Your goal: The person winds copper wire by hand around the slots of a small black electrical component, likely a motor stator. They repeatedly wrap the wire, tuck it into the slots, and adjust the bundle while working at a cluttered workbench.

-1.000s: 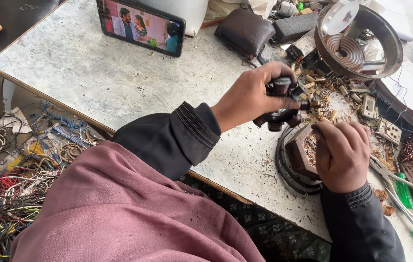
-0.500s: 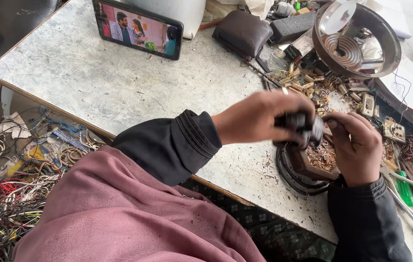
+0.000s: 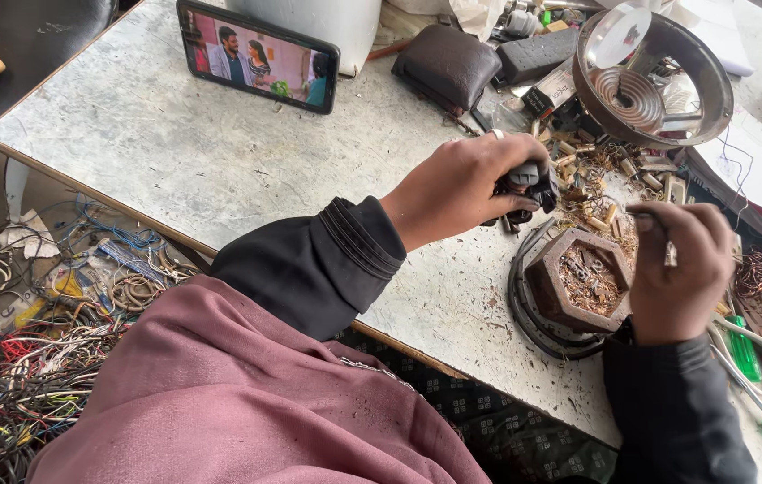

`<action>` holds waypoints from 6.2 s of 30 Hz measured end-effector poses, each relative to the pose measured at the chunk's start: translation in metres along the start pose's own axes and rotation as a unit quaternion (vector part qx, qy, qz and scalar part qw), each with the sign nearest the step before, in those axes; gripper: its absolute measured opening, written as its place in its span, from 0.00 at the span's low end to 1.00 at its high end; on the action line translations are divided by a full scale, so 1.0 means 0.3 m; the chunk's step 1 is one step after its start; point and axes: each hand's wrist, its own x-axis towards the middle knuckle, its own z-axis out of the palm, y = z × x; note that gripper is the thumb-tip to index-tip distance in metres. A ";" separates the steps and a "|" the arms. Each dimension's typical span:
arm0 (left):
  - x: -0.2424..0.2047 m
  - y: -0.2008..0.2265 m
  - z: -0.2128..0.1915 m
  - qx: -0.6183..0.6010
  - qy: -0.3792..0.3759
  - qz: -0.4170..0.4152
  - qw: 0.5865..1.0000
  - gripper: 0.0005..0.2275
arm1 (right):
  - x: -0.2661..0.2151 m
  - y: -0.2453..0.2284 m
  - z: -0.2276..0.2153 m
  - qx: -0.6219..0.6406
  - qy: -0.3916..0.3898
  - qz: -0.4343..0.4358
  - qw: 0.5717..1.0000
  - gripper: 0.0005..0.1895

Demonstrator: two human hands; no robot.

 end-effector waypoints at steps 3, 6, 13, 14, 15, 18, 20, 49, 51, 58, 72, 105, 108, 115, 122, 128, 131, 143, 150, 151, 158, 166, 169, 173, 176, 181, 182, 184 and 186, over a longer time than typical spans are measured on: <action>0.014 0.021 -0.006 0.004 0.051 -0.023 0.998 0.20 | 0.008 -0.057 0.025 -0.121 0.076 -0.133 0.981 0.09; 0.013 0.035 -0.014 -0.035 0.055 -0.059 0.996 0.19 | 0.016 -0.110 0.045 -0.044 0.079 -0.180 0.979 0.10; 0.010 0.052 0.008 -0.115 -0.003 -0.075 0.990 0.19 | -0.016 -0.125 0.024 -0.066 -0.024 -0.175 0.982 0.12; 0.011 0.054 0.010 -0.116 -0.007 -0.068 0.991 0.20 | -0.022 -0.122 0.020 -0.064 -0.031 -0.167 0.983 0.12; 0.014 0.058 0.012 -0.118 -0.012 -0.061 0.991 0.21 | -0.025 -0.117 0.017 -0.059 -0.036 -0.164 0.984 0.12; 0.010 0.061 -0.005 -0.141 -0.021 -0.062 0.988 0.20 | -0.024 -0.110 0.006 -0.036 -0.051 -0.157 0.986 0.12; 0.011 0.061 -0.009 -0.135 -0.021 -0.065 0.989 0.20 | -0.018 -0.111 -0.003 -0.007 -0.063 -0.154 0.986 0.12; 0.003 0.014 0.026 -0.299 0.000 -0.074 0.951 0.16 | -0.016 -0.040 0.020 -0.008 -0.111 -0.094 0.989 0.07; 0.005 0.009 0.017 -0.364 -0.062 -0.150 0.917 0.18 | -0.022 -0.031 0.025 -0.025 -0.110 -0.102 0.988 0.09; 0.014 -0.032 0.024 -0.315 -0.002 -0.166 0.935 0.17 | -0.027 -0.024 0.025 -0.019 -0.128 -0.106 0.986 0.10; 0.019 0.016 0.011 -0.127 -0.126 0.035 0.983 0.16 | -0.047 0.094 0.023 -0.023 0.026 -0.020 0.999 0.05; 0.031 0.046 -0.030 -0.076 -0.004 -0.055 0.996 0.17 | -0.060 -0.037 0.043 0.040 -0.037 -0.155 0.986 0.07; 0.028 0.075 -0.063 -0.082 -0.074 -0.028 0.994 0.19 | -0.071 0.010 0.037 0.049 0.012 -0.131 0.990 0.06; 0.022 0.084 -0.061 -0.151 -0.114 0.026 0.982 0.19 | -0.031 0.071 0.060 0.080 -0.028 -0.031 0.996 0.02; 0.026 0.030 -0.081 -0.137 0.091 -0.066 0.984 0.15 | -0.011 -0.011 0.053 0.119 -0.115 -0.042 0.985 0.04; 0.041 0.020 -0.086 0.067 0.045 -0.005 0.997 0.17 | -0.058 -0.020 0.016 0.137 -0.039 -0.086 0.986 0.02; 0.052 0.038 -0.074 0.007 -0.084 0.018 0.996 0.15 | -0.062 0.038 -0.015 0.091 0.059 -0.023 0.994 0.05; 0.026 0.062 -0.019 -0.176 -0.076 -0.057 0.980 0.13 | 0.034 -0.002 0.017 -0.022 0.083 -0.044 0.995 0.15; 0.005 0.047 0.002 -0.249 -0.048 -0.109 0.961 0.16 | 0.025 -0.113 0.035 -0.003 -0.009 -0.159 0.987 0.20; 0.001 0.051 0.005 -0.284 -0.049 -0.128 0.949 0.16 | 0.021 -0.117 0.034 0.011 -0.040 -0.155 0.987 0.20; 0.003 0.045 0.015 -0.320 -0.036 -0.152 0.935 0.18 | -0.007 -0.081 0.046 0.060 -0.087 -0.076 0.991 0.11; 0.015 0.047 -0.005 -0.155 0.003 -0.089 0.984 0.17 | -0.047 -0.060 0.044 0.067 -0.056 -0.123 0.989 0.07; 0.027 0.060 -0.023 -0.088 -0.022 -0.036 0.995 0.17 | -0.048 -0.055 0.041 0.054 -0.024 -0.126 0.990 0.07; 0.028 0.070 -0.047 -0.080 -0.098 0.004 0.992 0.15 | -0.054 -0.036 0.042 0.064 0.002 -0.019 0.998 0.03; 0.019 0.077 -0.051 -0.106 -0.122 0.017 0.987 0.17 | -0.040 -0.020 0.051 0.043 -0.034 -0.008 0.998 0.04; 0.028 0.050 -0.050 -0.127 -0.048 0.014 0.991 0.15 | -0.012 -0.009 0.055 0.033 -0.107 -0.028 0.993 0.06; 0.034 0.039 -0.048 -0.119 0.000 0.016 0.993 0.16 | -0.013 -0.010 0.054 0.030 -0.107 -0.036 0.993 0.06; 0.035 0.012 -0.058 -0.101 0.074 -0.006 0.992 0.16 | -0.022 -0.009 0.053 0.023 -0.109 -0.052 0.992 0.06; 0.028 -0.014 -0.073 -0.084 0.123 -0.052 0.988 0.17 | -0.037 -0.008 0.057 0.015 -0.110 -0.107 0.988 0.07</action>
